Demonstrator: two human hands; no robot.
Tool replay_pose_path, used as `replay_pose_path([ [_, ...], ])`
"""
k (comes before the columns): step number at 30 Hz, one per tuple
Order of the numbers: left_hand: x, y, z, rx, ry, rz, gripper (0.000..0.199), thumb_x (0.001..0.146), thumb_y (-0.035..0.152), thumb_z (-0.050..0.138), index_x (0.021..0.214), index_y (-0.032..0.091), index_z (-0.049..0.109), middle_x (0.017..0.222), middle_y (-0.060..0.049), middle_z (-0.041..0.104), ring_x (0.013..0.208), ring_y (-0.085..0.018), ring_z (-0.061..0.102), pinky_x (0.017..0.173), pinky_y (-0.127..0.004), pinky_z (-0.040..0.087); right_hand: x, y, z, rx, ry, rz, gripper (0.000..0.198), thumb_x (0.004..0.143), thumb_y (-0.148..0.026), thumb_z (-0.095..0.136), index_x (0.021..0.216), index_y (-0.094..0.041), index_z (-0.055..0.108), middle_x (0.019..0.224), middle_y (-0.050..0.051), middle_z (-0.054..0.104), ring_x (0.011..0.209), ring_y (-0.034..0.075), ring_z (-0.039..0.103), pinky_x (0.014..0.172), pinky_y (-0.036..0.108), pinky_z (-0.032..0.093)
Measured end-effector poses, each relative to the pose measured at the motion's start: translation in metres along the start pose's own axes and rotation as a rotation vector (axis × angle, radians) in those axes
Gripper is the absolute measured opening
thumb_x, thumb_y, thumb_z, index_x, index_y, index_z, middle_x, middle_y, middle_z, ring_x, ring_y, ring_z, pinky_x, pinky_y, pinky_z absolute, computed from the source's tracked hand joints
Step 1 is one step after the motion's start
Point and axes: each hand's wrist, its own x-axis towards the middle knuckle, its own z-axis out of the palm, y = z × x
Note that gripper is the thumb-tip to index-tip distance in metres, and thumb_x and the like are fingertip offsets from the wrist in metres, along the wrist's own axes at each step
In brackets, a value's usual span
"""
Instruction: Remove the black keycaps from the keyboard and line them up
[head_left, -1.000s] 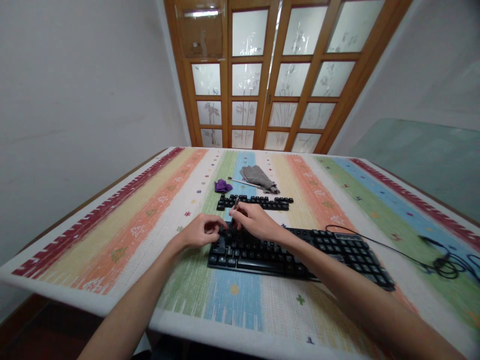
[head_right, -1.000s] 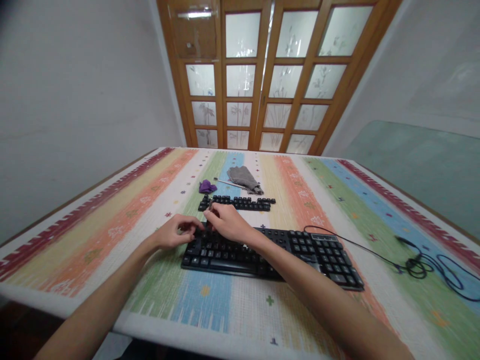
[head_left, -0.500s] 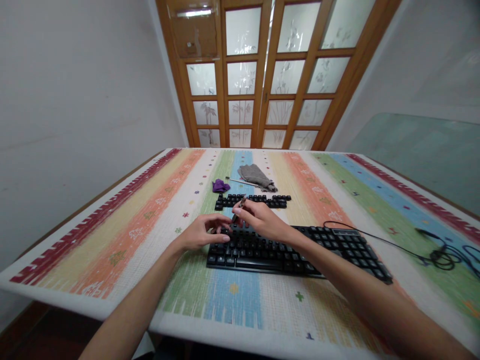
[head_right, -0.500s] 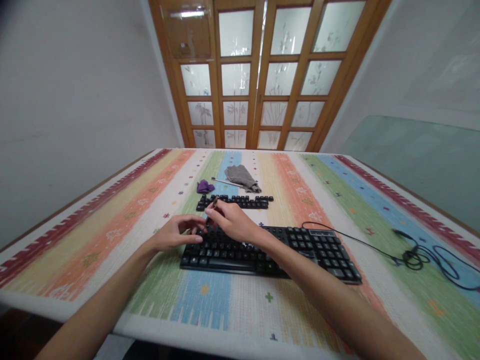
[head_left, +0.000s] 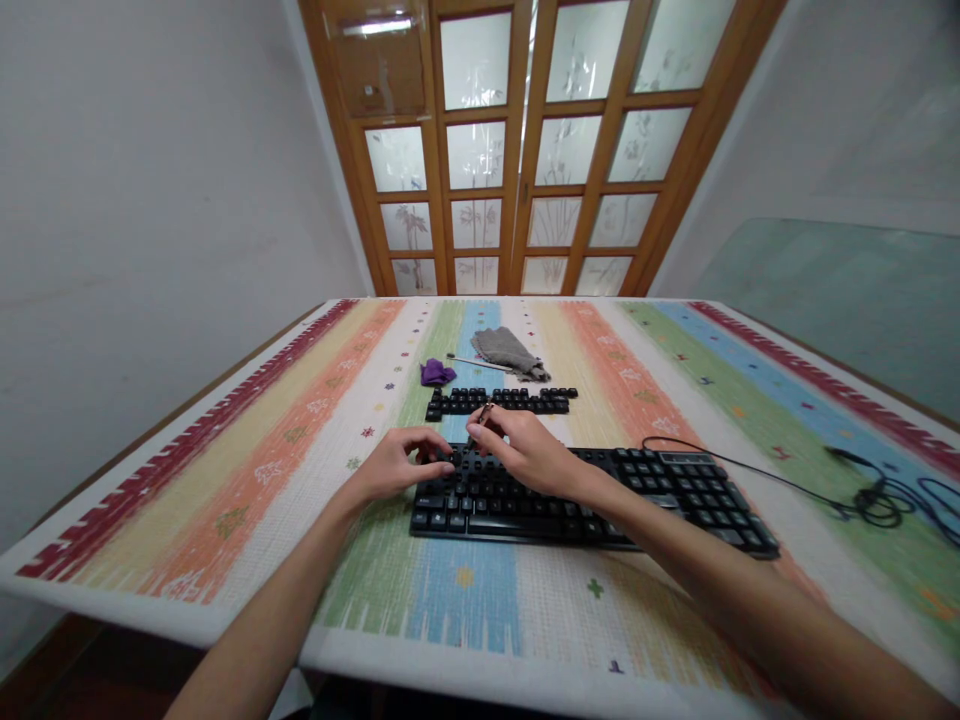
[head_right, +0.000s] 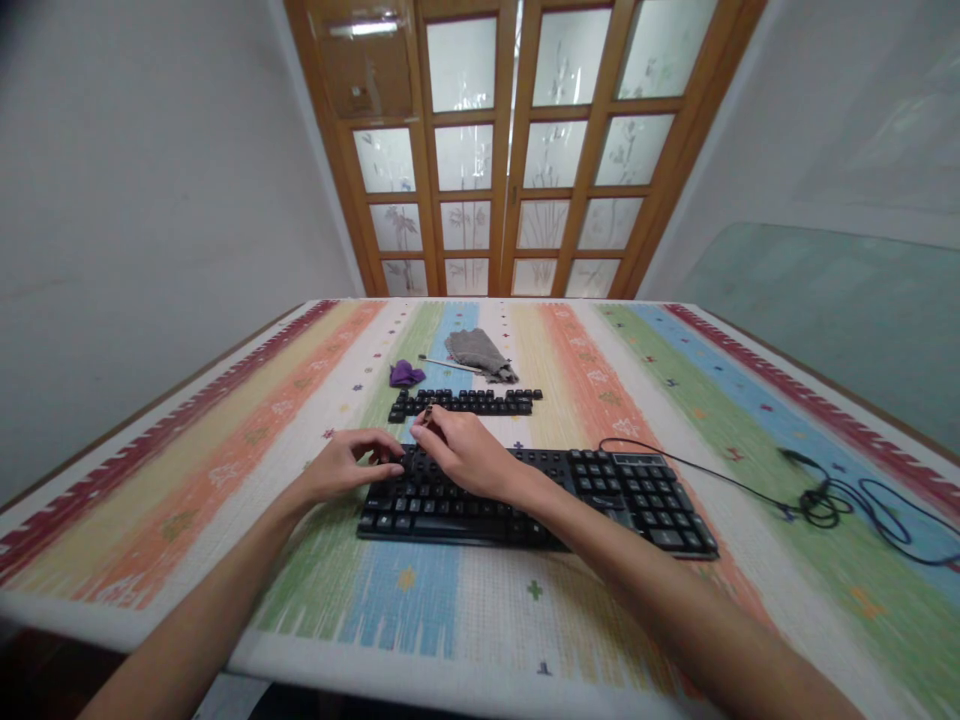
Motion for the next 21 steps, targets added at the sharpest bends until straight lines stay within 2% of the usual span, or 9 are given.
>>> replay_pose_path([
  [8,0.003,-0.001,0.003,0.065,-0.032,0.079,0.025,0.076,0.036,0.072,0.086,0.014,0.069,0.079,-0.004,0.066,0.07,-0.014,0.057,0.066,-0.026,0.046,-0.001,-0.002,-0.001,-0.007,0.008,-0.012,0.022,0.098,-0.029,0.043,0.087,-0.016,0.057,0.076,0.004,0.065,0.069,0.015,0.059,0.068,0.027,0.043],
  [14,0.014,0.006,-0.008,0.23,0.049,0.135,0.02,0.081,0.036,0.066,0.079,0.015,0.067,0.075,-0.002,0.063,0.068,-0.013,0.053,0.063,-0.025,0.042,-0.004,0.003,-0.005,-0.005,0.022,-0.006,0.024,0.098,-0.031,0.043,0.087,-0.016,0.057,0.076,0.004,0.065,0.069,0.016,0.06,0.068,0.028,0.044],
  [21,0.024,0.01,-0.008,0.335,0.009,0.141,0.022,0.083,0.033,0.061,0.096,0.016,0.068,0.08,-0.002,0.063,0.068,-0.012,0.053,0.065,-0.025,0.043,-0.006,0.006,-0.013,-0.078,0.025,0.035,0.025,0.098,-0.031,0.043,0.086,-0.015,0.059,0.075,0.005,0.066,0.067,0.016,0.059,0.066,0.027,0.041],
])
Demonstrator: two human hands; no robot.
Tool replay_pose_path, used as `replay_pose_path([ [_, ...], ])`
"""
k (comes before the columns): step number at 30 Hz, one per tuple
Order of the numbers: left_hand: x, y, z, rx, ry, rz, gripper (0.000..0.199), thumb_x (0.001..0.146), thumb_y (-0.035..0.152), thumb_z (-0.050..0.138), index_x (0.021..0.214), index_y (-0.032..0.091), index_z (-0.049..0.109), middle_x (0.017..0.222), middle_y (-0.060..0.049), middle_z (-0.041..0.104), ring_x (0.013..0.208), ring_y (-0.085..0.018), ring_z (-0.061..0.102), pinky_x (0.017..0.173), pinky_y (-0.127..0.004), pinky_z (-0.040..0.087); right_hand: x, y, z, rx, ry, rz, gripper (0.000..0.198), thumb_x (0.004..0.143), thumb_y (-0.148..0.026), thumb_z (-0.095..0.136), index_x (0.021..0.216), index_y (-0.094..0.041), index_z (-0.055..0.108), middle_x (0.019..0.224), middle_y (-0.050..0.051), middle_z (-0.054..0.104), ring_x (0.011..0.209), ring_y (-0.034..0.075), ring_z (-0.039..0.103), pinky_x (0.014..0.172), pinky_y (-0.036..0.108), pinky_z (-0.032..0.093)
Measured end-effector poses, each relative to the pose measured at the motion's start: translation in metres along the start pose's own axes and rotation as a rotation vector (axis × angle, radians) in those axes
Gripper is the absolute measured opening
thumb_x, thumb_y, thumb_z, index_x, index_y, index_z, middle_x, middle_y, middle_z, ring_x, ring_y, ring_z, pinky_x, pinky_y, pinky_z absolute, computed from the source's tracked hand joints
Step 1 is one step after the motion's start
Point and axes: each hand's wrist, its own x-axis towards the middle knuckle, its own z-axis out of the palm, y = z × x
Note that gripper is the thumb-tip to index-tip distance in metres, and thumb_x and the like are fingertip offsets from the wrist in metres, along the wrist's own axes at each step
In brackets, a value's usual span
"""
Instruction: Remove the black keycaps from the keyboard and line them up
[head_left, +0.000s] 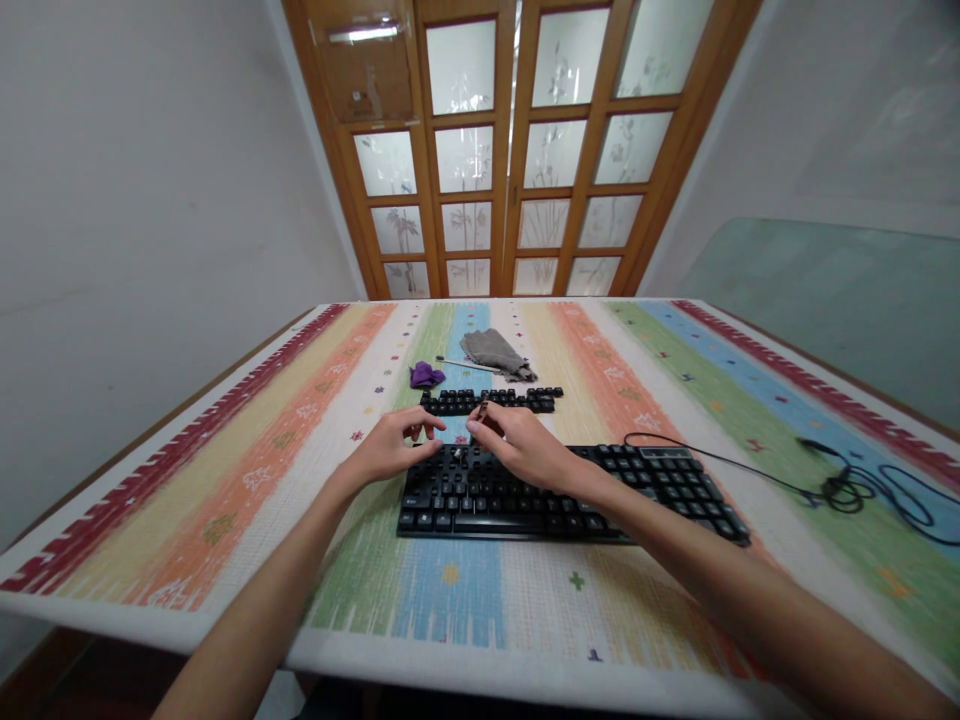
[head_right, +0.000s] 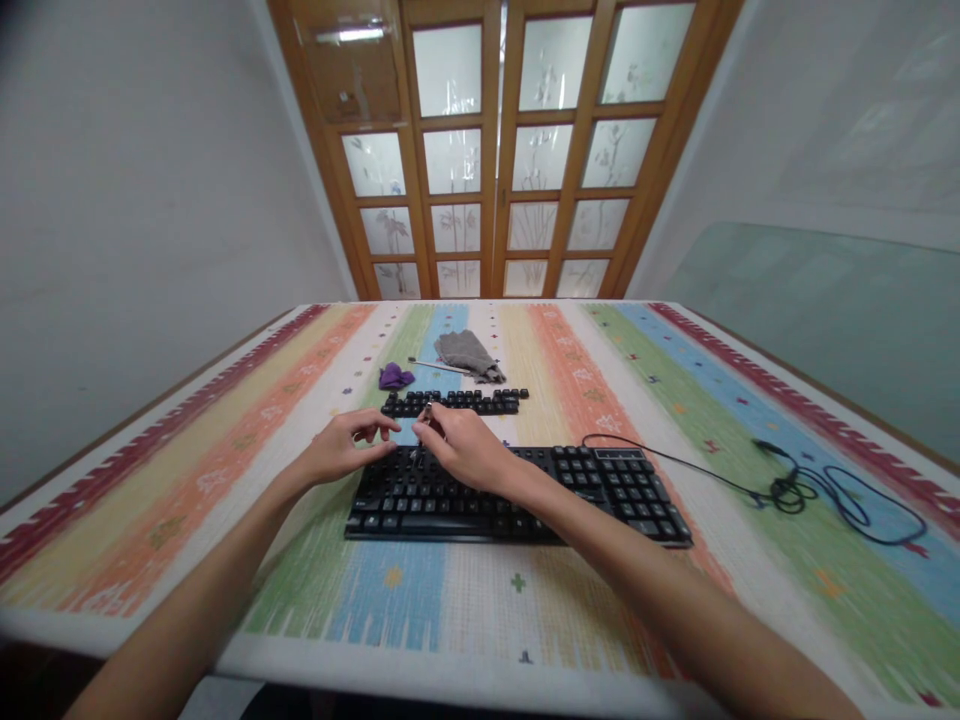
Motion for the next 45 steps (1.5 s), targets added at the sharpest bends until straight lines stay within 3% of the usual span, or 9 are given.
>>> replay_pose_path([
  [7,0.006,0.01,0.014,0.065,-0.197,0.059,0.03,0.083,0.035,0.066,0.109,0.021,0.069,0.092,-0.004,0.065,0.082,-0.017,0.059,0.08,-0.03,0.045,-0.004,0.003,-0.01,-0.025,0.04,0.046,0.024,0.097,-0.03,0.044,0.085,-0.015,0.059,0.076,0.004,0.066,0.069,0.016,0.059,0.066,0.027,0.04],
  [16,0.015,0.007,0.017,0.069,-0.225,0.113,0.01,0.085,0.027,0.065,0.089,0.019,0.069,0.093,-0.005,0.065,0.091,-0.02,0.06,0.086,-0.032,0.044,-0.013,0.006,-0.013,-0.021,0.029,0.056,0.024,0.097,-0.031,0.045,0.086,-0.016,0.059,0.072,0.003,0.064,0.067,0.016,0.059,0.065,0.027,0.041],
  [22,0.016,0.005,0.013,0.086,-0.276,0.124,0.011,0.083,0.024,0.068,0.093,0.019,0.068,0.095,-0.004,0.065,0.094,-0.02,0.06,0.089,-0.033,0.044,-0.014,0.005,-0.016,-0.006,0.036,0.044,0.024,0.097,-0.03,0.045,0.086,-0.015,0.06,0.072,0.003,0.064,0.068,0.016,0.059,0.065,0.027,0.04],
  [30,0.02,0.002,0.009,0.104,-0.213,0.186,0.014,0.091,0.031,0.057,0.093,0.019,0.064,0.101,-0.006,0.06,0.098,-0.02,0.057,0.091,-0.034,0.045,-0.016,0.006,-0.017,0.007,0.036,0.042,0.024,0.097,-0.031,0.045,0.087,-0.015,0.06,0.075,0.004,0.066,0.067,0.016,0.059,0.065,0.027,0.041],
  [34,0.027,-0.01,0.001,0.272,-0.127,0.208,0.011,0.087,0.025,0.058,0.088,0.017,0.064,0.101,-0.007,0.056,0.101,-0.022,0.054,0.092,-0.038,0.046,-0.017,0.006,-0.019,0.017,0.031,0.039,0.024,0.098,-0.031,0.045,0.088,-0.015,0.059,0.076,0.005,0.066,0.067,0.016,0.06,0.066,0.027,0.042],
  [39,0.035,-0.023,0.002,0.468,-0.173,0.177,0.003,0.079,0.016,0.064,0.081,0.015,0.066,0.096,-0.008,0.056,0.095,-0.023,0.054,0.086,-0.037,0.048,-0.018,0.007,-0.019,0.018,0.03,0.041,0.025,0.098,-0.031,0.044,0.087,-0.015,0.059,0.076,0.005,0.066,0.067,0.016,0.059,0.065,0.027,0.042],
  [45,0.04,-0.029,0.008,0.543,-0.173,0.173,0.006,0.079,0.015,0.063,0.078,0.014,0.069,0.094,-0.009,0.056,0.092,-0.023,0.054,0.085,-0.037,0.048,-0.02,0.007,-0.02,0.014,0.025,0.025,0.024,0.097,-0.031,0.045,0.084,-0.015,0.057,0.076,0.004,0.064,0.066,0.015,0.057,0.066,0.027,0.041],
])
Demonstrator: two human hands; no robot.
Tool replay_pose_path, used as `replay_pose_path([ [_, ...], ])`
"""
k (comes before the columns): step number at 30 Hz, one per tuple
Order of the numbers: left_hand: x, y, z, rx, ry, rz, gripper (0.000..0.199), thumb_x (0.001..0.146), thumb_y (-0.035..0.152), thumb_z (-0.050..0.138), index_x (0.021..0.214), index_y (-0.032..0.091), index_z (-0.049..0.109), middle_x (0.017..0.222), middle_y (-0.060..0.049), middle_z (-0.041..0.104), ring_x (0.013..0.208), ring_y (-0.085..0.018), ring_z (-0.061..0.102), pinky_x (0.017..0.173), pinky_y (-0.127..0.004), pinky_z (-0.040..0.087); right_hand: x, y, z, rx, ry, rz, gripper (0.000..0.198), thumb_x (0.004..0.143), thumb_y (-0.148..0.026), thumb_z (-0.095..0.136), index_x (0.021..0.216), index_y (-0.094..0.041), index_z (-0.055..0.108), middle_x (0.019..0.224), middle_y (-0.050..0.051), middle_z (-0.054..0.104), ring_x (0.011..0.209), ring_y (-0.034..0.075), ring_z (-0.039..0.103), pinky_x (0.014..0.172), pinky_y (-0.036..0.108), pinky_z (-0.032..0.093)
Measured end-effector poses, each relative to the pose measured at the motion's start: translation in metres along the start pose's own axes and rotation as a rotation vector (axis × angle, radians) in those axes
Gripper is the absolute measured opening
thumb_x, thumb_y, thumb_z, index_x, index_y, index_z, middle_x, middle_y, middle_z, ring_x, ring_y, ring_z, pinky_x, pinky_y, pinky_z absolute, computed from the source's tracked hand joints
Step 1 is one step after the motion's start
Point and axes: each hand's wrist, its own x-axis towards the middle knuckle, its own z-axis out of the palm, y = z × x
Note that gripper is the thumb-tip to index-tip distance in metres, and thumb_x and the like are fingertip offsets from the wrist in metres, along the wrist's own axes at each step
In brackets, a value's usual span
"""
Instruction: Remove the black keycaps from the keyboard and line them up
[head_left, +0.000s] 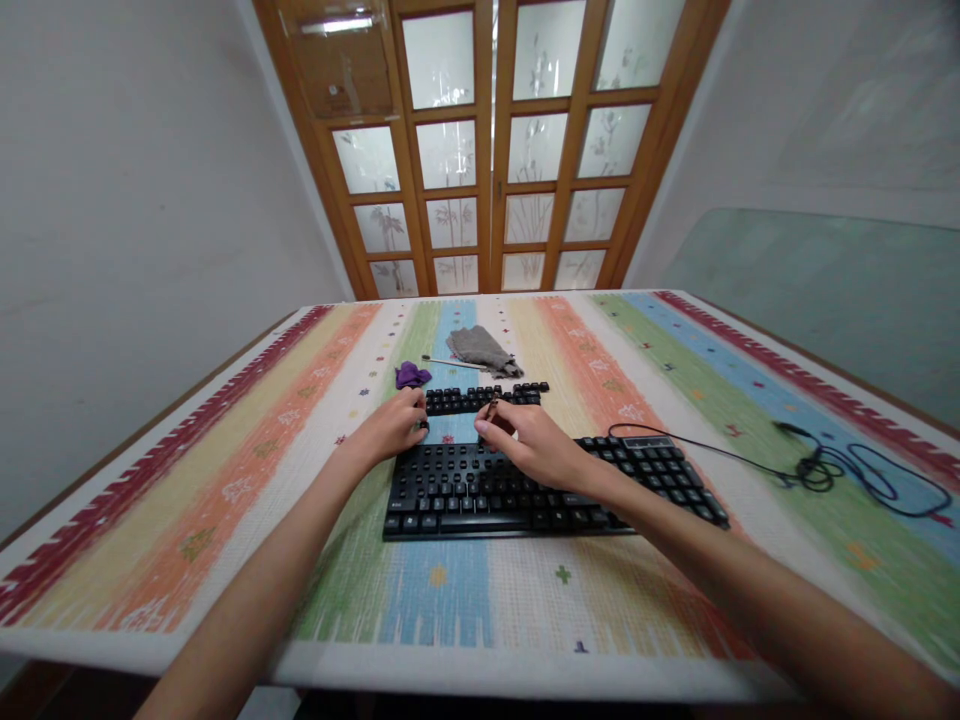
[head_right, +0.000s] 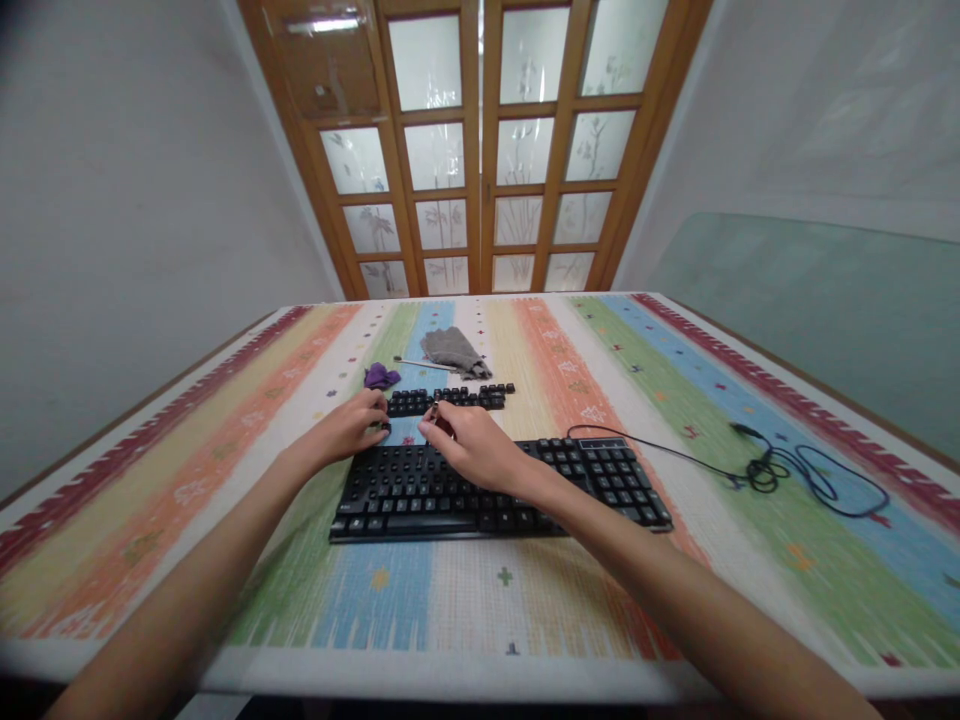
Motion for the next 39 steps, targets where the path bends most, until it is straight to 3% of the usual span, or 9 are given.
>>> replay_pose_path([
  [8,0.0,-0.007,0.005,0.03,0.042,-0.008,0.01,0.081,0.013,0.06,0.077,0.014,0.07,0.095,-0.009,0.055,0.093,-0.023,0.053,0.086,-0.037,0.048,-0.001,-0.001,0.0,0.017,-0.008,-0.003,0.025,0.097,-0.032,0.044,0.081,-0.016,0.056,0.079,0.005,0.065,0.067,0.015,0.056,0.066,0.027,0.041],
  [20,0.0,-0.015,0.013,-0.141,0.144,-0.022,0.008,0.081,0.015,0.062,0.085,0.017,0.069,0.094,-0.006,0.053,0.095,-0.022,0.053,0.088,-0.038,0.048,-0.001,-0.002,0.002,0.029,-0.023,-0.018,0.024,0.097,-0.031,0.045,0.082,-0.016,0.057,0.077,0.004,0.064,0.066,0.015,0.056,0.066,0.027,0.041],
  [39,-0.003,-0.014,0.008,-0.173,0.122,-0.036,0.01,0.082,0.018,0.058,0.077,0.017,0.067,0.093,-0.006,0.054,0.094,-0.021,0.054,0.089,-0.038,0.047,-0.001,-0.003,0.003,0.009,-0.04,-0.019,0.025,0.097,-0.031,0.045,0.082,-0.016,0.058,0.08,0.005,0.065,0.068,0.015,0.056,0.067,0.027,0.042],
])
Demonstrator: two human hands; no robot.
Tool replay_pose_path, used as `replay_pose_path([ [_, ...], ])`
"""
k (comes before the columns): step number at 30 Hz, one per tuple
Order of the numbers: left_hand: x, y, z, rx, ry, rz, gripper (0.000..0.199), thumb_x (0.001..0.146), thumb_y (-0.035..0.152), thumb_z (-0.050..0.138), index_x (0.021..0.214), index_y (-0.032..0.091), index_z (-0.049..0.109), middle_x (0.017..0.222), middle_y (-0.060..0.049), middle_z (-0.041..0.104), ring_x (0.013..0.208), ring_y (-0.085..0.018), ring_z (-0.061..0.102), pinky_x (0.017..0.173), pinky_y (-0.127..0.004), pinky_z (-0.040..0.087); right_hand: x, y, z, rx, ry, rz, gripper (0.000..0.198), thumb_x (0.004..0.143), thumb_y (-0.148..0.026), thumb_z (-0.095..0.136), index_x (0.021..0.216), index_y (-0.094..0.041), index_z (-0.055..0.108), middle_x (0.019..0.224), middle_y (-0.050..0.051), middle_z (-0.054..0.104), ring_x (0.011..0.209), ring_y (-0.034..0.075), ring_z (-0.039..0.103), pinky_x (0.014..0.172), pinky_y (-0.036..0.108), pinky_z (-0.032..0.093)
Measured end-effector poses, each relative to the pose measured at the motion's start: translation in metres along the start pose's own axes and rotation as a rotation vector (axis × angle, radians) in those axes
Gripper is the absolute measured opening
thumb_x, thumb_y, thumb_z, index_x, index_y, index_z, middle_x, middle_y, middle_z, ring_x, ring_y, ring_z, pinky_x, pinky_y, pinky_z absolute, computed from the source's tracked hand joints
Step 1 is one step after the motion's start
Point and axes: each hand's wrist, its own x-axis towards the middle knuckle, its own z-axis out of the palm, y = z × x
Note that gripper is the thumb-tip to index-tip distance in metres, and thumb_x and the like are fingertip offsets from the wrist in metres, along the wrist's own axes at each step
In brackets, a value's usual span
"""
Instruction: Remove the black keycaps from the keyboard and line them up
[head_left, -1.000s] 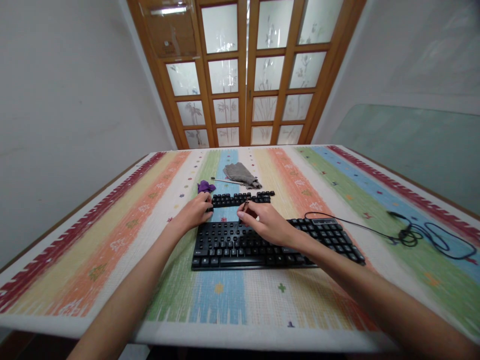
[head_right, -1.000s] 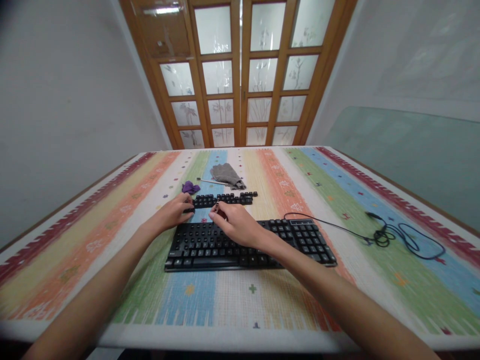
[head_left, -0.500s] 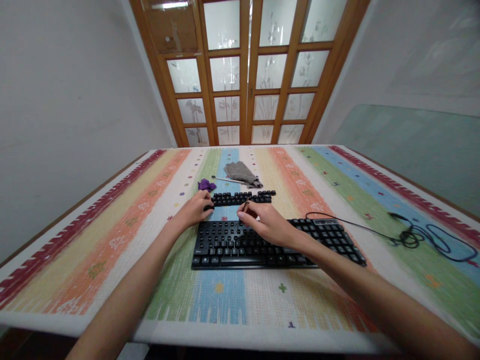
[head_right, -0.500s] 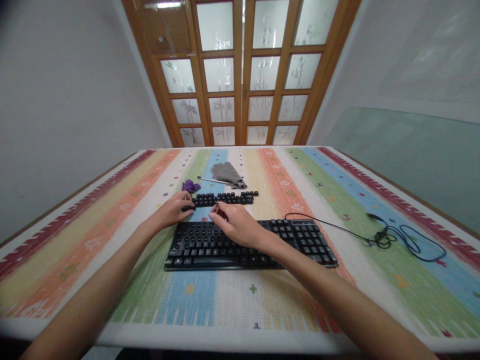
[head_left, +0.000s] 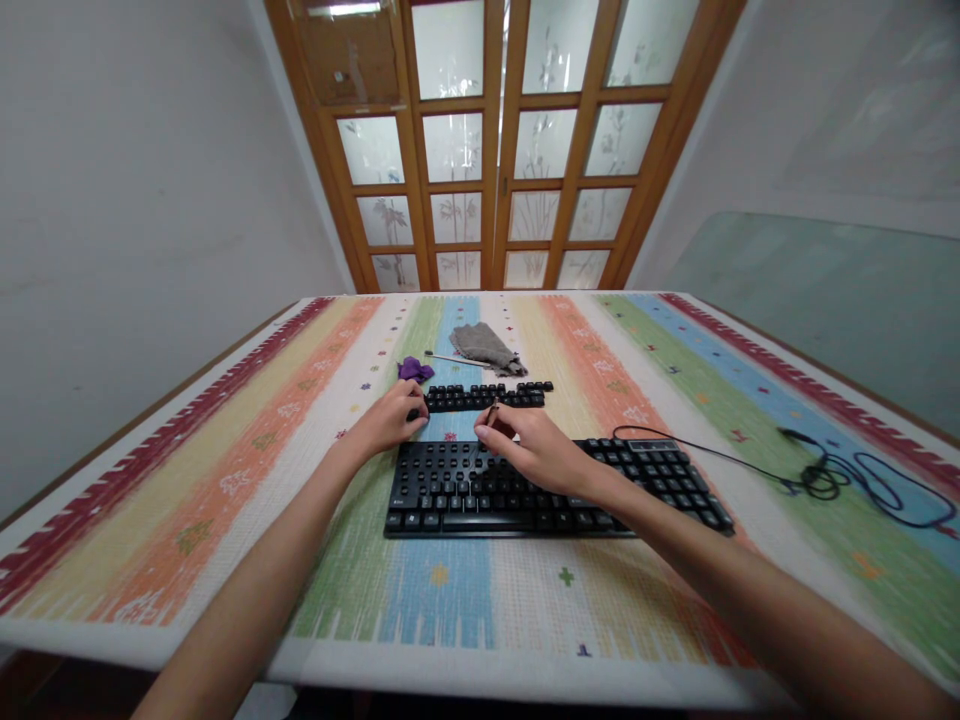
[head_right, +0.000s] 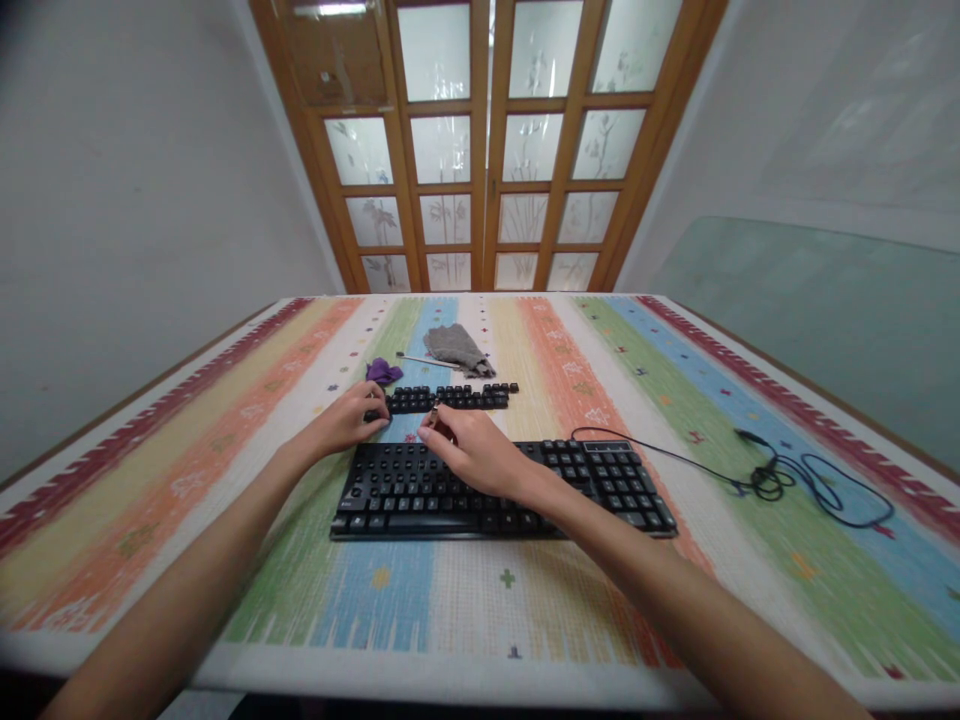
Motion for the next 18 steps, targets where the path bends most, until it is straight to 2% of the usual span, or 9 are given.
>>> replay_pose_path([
  [8,-0.0007,-0.0007,0.002,-0.002,0.012,-0.017,0.003,0.077,0.018,0.061,0.079,0.017,0.063,0.093,-0.005,0.054,0.094,-0.022,0.053,0.089,-0.038,0.047,-0.0003,0.0017,0.0014,-0.01,-0.001,0.006,0.025,0.097,-0.031,0.045,0.083,-0.016,0.058,0.08,0.005,0.066,0.069,0.015,0.057,0.067,0.027,0.041],
  [18,-0.002,-0.0055,0.0041,0.049,0.019,-0.049,0.005,0.079,0.021,0.062,0.08,0.017,0.065,0.095,-0.006,0.054,0.095,-0.023,0.054,0.089,-0.039,0.047,-0.0006,-0.0008,0.0024,-0.013,-0.013,-0.009,0.024,0.097,-0.03,0.046,0.083,-0.016,0.059,0.082,0.005,0.067,0.071,0.015,0.058,0.069,0.027,0.042],
])
